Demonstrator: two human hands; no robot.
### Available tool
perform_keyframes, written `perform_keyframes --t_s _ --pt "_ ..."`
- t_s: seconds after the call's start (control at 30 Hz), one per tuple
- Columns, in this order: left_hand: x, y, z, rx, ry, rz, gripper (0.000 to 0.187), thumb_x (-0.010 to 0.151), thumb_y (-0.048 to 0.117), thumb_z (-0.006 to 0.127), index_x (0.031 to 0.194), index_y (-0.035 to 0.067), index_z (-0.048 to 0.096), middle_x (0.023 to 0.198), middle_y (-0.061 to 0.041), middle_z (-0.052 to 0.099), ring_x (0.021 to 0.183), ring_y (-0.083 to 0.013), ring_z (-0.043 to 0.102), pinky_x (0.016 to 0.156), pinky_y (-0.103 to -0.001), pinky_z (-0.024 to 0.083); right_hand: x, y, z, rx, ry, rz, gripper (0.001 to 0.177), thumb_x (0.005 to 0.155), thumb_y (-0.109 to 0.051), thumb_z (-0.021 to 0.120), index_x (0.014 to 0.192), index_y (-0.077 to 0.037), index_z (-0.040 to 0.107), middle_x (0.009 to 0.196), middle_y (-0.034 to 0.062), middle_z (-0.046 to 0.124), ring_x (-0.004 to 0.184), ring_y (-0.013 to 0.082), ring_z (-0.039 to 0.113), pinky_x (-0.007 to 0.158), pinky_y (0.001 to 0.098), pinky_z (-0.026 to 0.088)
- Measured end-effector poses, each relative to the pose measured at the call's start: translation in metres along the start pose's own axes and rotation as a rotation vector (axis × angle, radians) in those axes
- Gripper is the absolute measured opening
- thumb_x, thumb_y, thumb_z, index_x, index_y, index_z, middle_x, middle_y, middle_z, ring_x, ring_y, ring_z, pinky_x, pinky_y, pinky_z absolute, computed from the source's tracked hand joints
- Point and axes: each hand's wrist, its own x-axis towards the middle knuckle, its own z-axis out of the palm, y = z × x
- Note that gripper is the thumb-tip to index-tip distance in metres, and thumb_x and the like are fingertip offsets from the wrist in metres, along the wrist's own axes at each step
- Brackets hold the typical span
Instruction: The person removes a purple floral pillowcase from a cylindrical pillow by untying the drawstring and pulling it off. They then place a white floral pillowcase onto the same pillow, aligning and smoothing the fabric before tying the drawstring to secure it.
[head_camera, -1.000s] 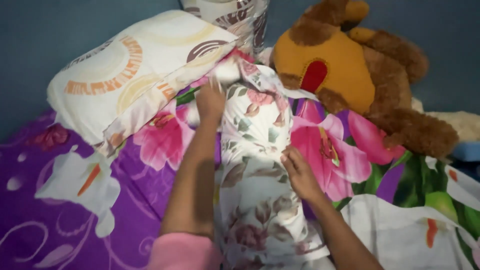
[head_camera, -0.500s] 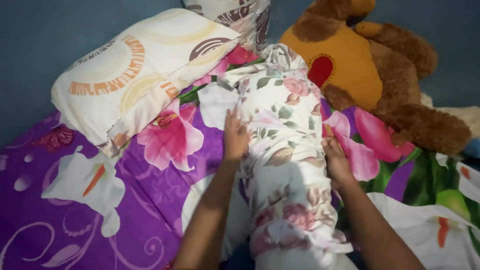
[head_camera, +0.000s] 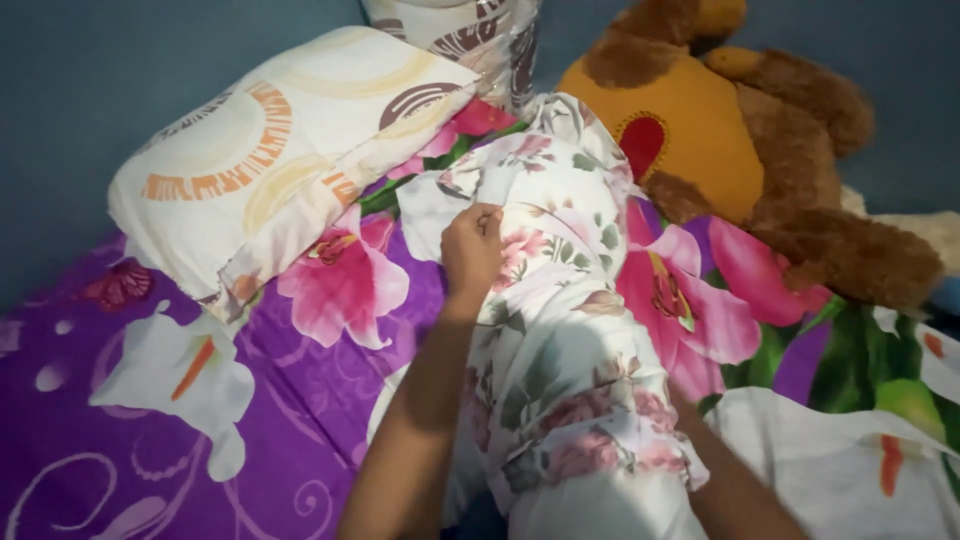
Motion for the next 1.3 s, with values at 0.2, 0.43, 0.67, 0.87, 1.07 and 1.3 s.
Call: perform_keyframes --t_s 0.2,0.43,0.67,0.87,1.07,1.3 --pt "-0.053 0.016 -0.027 0.072 -0.177 0.166 0.012 0.09 0.025 0.064 0.09 0.019 0.074 0.081 -0.01 0.069 0.085 -0.0389 0.07 0.078 -0.052 0.056 -0.02 -0.187 0.0 -0.029 -0.061 -0.092 0.027 0.099 -0.013 0.057 0.075 -0.002 0.053 0.037 0.0219 0.051 0.023 0.0343 0.054 0.017 0.0389 0.037" --pt "-0.125 -0.002 -0.046 -0.006 -0.028 0.626 0.022 0.097 0.038 0.055 0.084 0.025 0.067 0.069 -0.001 0.053 0.066 -0.0253 0.062 0.065 -0.038 0.051 -0.034 -0.214 0.046 -0.882 -0.289 -0.82 0.036 0.082 -0.045 0.063 0.112 -0.027 0.07 0.116 0.0025 0.063 0.113 0.0309 0.059 0.096 0.044 0.048" --pt "-0.131 -0.015 -0.037 0.019 0.073 0.65 0.042 0.108 0.043 0.033 0.088 0.018 0.059 0.078 -0.006 0.05 0.071 -0.0306 0.058 0.067 -0.041 0.049 -0.092 -0.226 0.028 -0.596 -0.643 -0.654 0.018 0.078 -0.017 0.065 0.09 -0.013 0.078 0.079 0.0117 0.076 0.078 0.0381 0.072 0.074 0.0491 0.055" --pt "-0.174 -0.011 -0.037 -0.058 -0.464 0.404 0.017 0.094 0.031 0.058 0.106 0.021 0.064 0.087 -0.009 0.065 0.091 -0.0328 0.067 0.086 -0.046 0.05 -0.081 -0.169 -0.004 -0.644 -0.373 -0.66 0.02 0.089 -0.015 0.065 0.106 -0.019 0.076 0.095 0.0064 0.075 0.101 0.0335 0.067 0.097 0.048 0.046" --pt "-0.155 -0.058 -0.038 -0.525 -0.378 -0.299 0.063 0.1 0.03 0.056 0.145 -0.011 0.039 0.12 -0.033 0.064 0.117 -0.0398 0.06 0.102 -0.052 0.042 -0.088 -0.154 -0.016 0.349 -0.147 0.224 0.025 0.098 -0.008 0.052 0.118 -0.009 0.066 0.082 0.006 0.068 0.068 0.0159 0.065 0.055 0.0248 0.051" --pt "-0.098 0.067 -0.068 -0.432 -0.304 -0.179 0.054 0.097 0.028 0.046 0.14 -0.005 0.051 0.121 -0.037 0.063 0.124 -0.0463 0.056 0.11 -0.052 0.041 -0.051 -0.057 -0.007 0.45 0.041 0.067 0.033 0.102 -0.014 0.058 0.134 -0.008 0.059 0.107 0.0125 0.07 0.094 0.0208 0.068 0.084 0.0329 0.055"
